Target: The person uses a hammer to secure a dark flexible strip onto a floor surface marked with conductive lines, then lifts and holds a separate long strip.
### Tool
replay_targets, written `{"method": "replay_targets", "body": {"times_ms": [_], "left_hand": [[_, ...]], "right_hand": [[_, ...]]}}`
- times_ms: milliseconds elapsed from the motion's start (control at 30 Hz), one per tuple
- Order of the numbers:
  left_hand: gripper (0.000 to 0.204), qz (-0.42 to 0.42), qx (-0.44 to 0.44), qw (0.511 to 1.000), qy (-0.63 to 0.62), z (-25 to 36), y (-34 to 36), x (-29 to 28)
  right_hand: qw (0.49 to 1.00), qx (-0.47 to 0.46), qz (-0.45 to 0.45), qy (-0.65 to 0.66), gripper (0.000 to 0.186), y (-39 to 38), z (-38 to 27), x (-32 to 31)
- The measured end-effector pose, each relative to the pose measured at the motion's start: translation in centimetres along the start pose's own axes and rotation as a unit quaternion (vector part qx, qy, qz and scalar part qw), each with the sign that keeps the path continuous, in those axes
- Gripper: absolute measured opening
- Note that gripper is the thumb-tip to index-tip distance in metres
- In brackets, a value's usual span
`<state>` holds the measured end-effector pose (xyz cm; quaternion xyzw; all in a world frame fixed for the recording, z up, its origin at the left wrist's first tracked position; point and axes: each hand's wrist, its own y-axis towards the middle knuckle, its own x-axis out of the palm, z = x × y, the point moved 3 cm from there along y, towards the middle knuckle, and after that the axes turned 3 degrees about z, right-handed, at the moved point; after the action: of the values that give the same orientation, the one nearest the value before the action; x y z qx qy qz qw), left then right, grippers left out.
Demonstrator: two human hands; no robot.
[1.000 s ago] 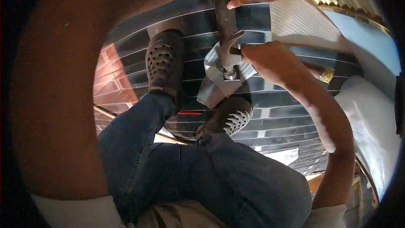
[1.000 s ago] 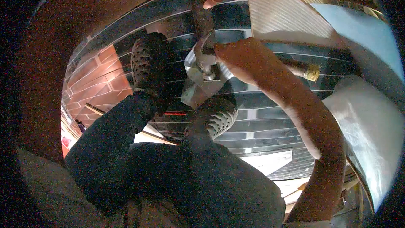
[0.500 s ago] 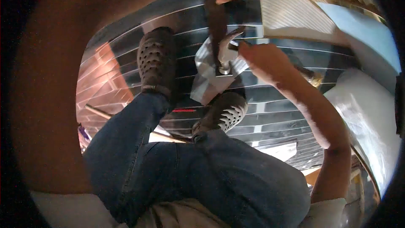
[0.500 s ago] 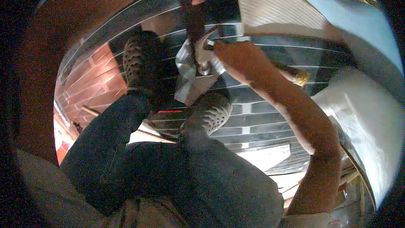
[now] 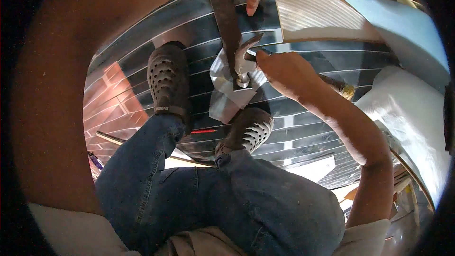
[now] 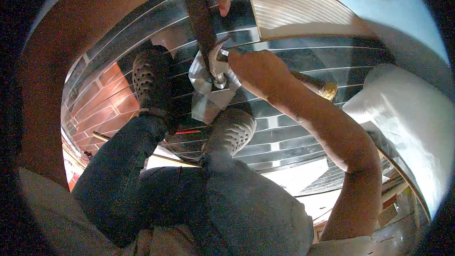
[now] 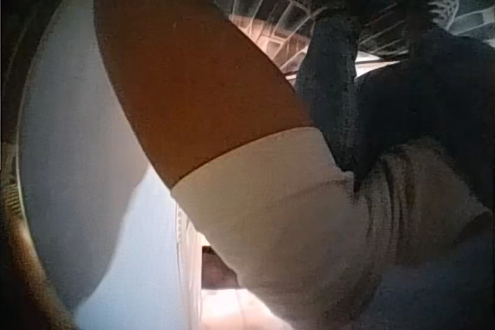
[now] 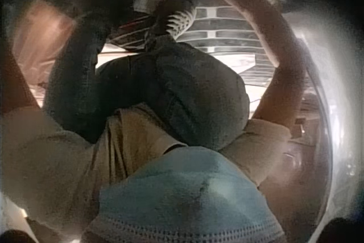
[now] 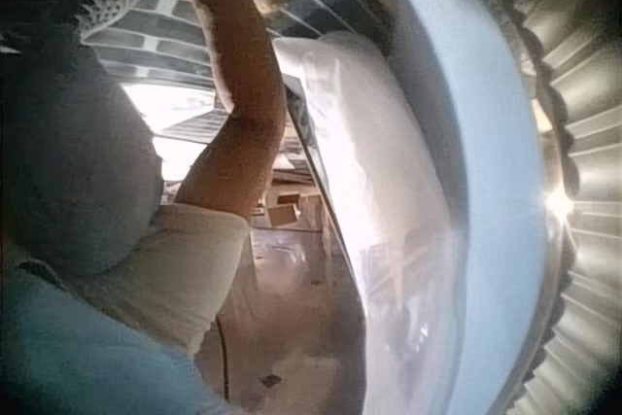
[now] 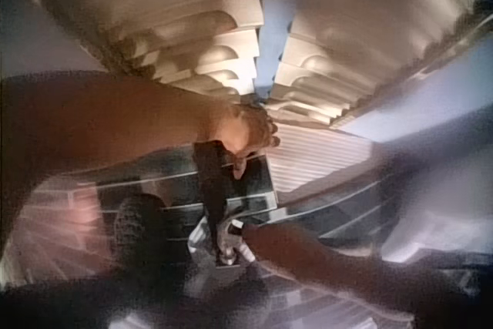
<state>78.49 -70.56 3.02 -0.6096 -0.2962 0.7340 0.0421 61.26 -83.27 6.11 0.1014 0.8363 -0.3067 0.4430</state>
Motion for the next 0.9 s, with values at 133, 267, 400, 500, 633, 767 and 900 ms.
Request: {"method": "replay_targets", "body": {"times_ms": [133, 267, 400, 500, 633, 767, 900], "left_hand": [[0.085, -0.006, 0.002, 1.0, -0.025, 0.2, 1.7, 0.0], [0.08, -0.04, -0.039, 0.991, -0.122, -2.8, 0.4, 5.1], [0.089, -0.059, -0.058, 0.994, -0.067, 0.8, 1.3, -1.2], [0.096, -0.09, -0.057, 0.994, -0.028, 1.1, 0.5, -2.0], [0.101, -0.017, -0.079, 0.997, 0.0, 1.2, 0.2, 0.2], [0.07, -0.109, -0.065, 0.99, -0.066, 1.0, 2.1, -2.2], [0.062, -0.164, -0.035, 0.976, -0.139, 0.4, 3.2, -1.4]], "right_hand": [[1.0, 0.009, -0.003, -0.003, 0.016, -0.2, 0.7, 0.6], [1.0, -0.01, 0.014, -0.003, 0.016, 1.4, -2.3, -1.6], [0.999, -0.025, 0.038, 0.002, 0.015, -0.3, -0.1, -0.1], [0.999, -0.03, 0.017, -0.031, 0.015, 0.3, -0.5, -0.7], [0.999, -0.03, -0.007, -0.015, 0.018, 1.0, -0.6, -1.6], [0.999, 0.004, 0.023, 0.023, 0.02, 0.1, 1.1, -4.9], [0.984, 0.067, 0.148, 0.072, 0.018, 0.4, 1.6, -5.2]]}}
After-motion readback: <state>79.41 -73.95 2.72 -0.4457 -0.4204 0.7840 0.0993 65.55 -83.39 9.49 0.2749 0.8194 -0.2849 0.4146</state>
